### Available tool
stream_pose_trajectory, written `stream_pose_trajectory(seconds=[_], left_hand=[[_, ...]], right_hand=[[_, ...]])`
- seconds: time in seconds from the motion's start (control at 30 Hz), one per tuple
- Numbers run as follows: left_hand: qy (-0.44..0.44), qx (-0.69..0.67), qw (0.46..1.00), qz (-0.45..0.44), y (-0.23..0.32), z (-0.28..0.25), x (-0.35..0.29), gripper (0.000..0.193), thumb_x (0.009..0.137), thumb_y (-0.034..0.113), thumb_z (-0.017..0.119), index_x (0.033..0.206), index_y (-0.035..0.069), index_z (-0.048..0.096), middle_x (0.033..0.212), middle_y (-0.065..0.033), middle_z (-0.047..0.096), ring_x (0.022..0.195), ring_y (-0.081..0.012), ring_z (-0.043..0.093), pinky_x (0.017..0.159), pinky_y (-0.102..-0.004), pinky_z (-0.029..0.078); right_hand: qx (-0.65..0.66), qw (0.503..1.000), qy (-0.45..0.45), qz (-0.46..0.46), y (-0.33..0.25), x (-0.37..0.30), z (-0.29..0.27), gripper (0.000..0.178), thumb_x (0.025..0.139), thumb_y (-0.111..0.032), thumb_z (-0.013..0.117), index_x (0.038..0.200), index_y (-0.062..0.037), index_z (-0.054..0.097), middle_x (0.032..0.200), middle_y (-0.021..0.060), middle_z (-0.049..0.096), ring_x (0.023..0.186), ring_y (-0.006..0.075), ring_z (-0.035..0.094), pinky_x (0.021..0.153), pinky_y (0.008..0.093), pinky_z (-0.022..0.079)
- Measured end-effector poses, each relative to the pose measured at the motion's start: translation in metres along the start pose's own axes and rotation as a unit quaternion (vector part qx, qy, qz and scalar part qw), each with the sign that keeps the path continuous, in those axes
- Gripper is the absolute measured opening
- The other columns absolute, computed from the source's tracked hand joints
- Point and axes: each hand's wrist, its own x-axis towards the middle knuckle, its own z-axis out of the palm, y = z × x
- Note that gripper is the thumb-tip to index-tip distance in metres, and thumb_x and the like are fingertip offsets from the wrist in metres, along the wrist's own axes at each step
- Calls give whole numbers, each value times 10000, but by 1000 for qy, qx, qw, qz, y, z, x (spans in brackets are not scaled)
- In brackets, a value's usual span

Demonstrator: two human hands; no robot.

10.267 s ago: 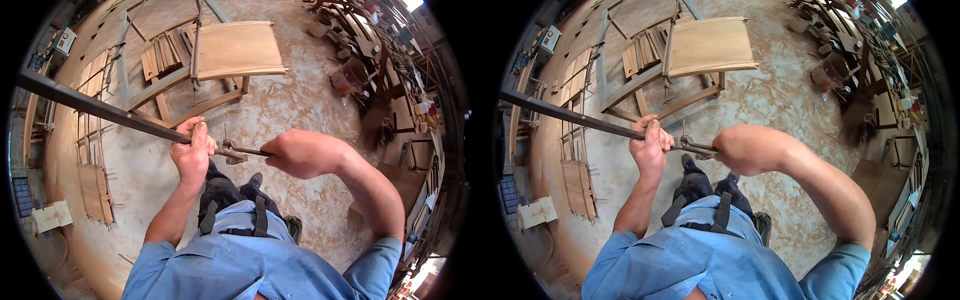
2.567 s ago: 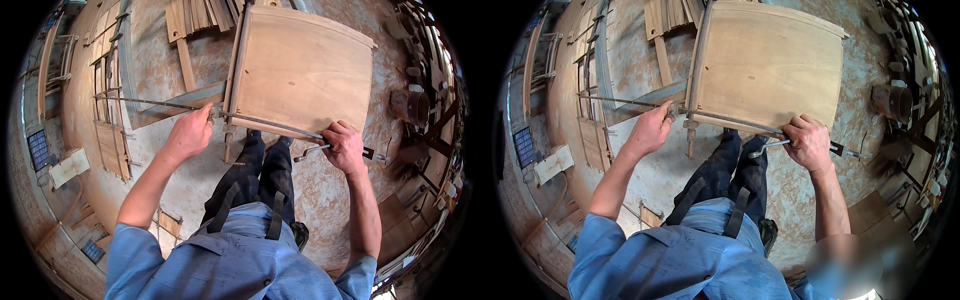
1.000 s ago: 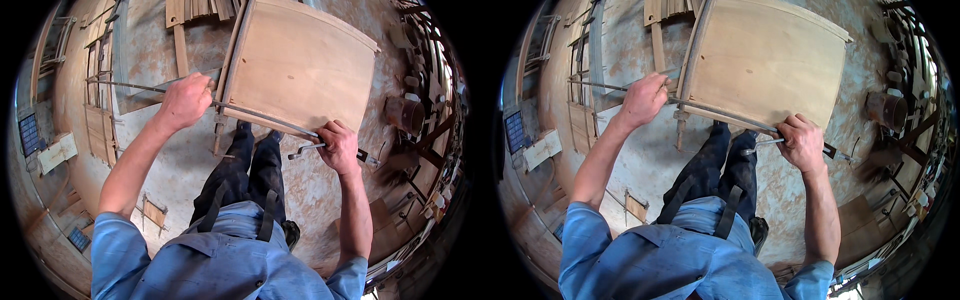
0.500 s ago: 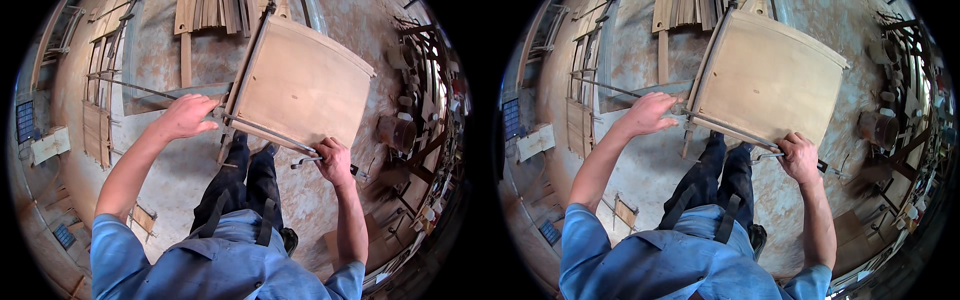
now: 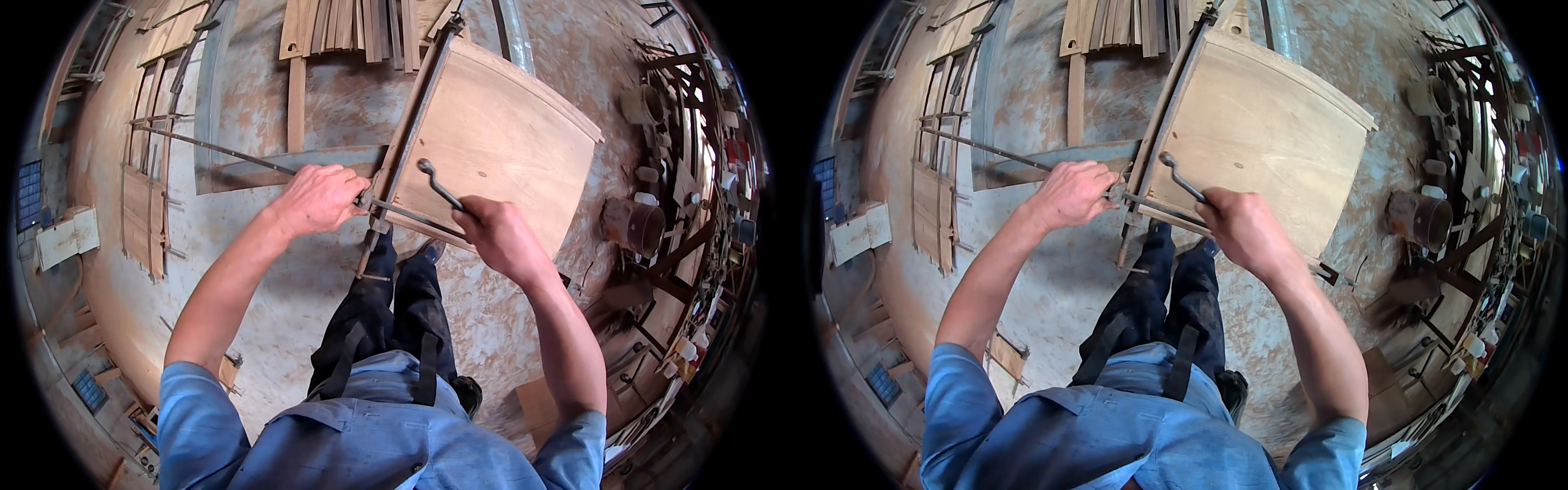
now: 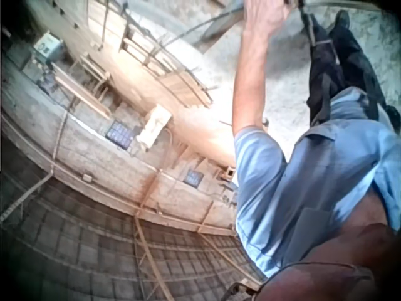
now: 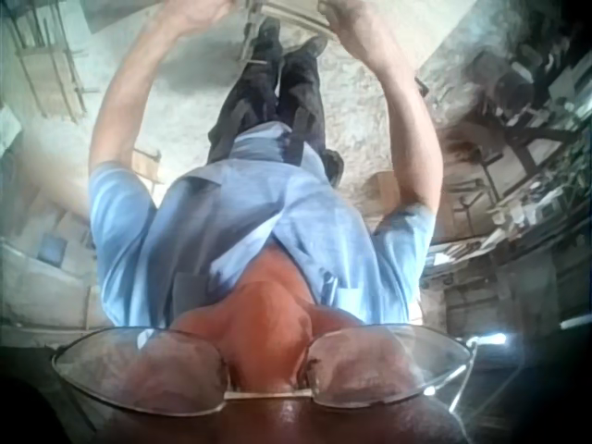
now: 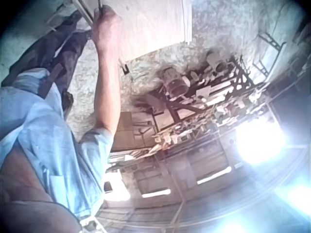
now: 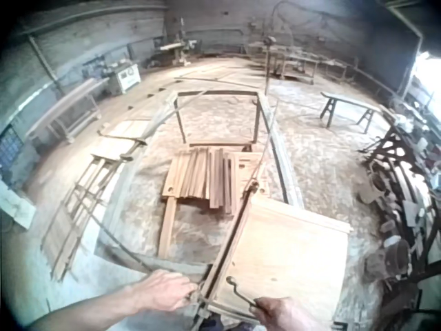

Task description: The person assembles a wooden frame by positioning planks and securing them with metal clamps. They use a wrench to tighten the clamps and adjust the frame's alignment throughout the process.

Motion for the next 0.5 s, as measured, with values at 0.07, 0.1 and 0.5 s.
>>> stream_pose_trajectory(seconds=[0.07,0.1,0.5], left_hand=[[3,-5,1000,5,0,-1,1,381,692,208,802,976,43,608,819,-88,596,819,-298,606,676,-417,493],[4,-6,1000,4,0,-1,0,380,694,208,799,979,42,612,818,-89,596,820,-299,607,677,-417,492],[-11,4,1000,-6,1,-3,2,376,694,211,787,1000,35,657,824,-95,617,839,-303,622,690,-417,502]], right_hand=[[-17,1000,-6,-1,-3,13,8,240,950,-222,557,902,5,622,765,243,620,752,428,611,678,472,487],[-25,1000,-11,-3,-5,19,12,241,949,-221,555,901,4,625,767,243,622,760,431,613,682,475,489],[-42,995,-63,-66,-12,47,27,210,938,-203,565,961,-17,659,782,229,629,724,402,604,683,431,489]])
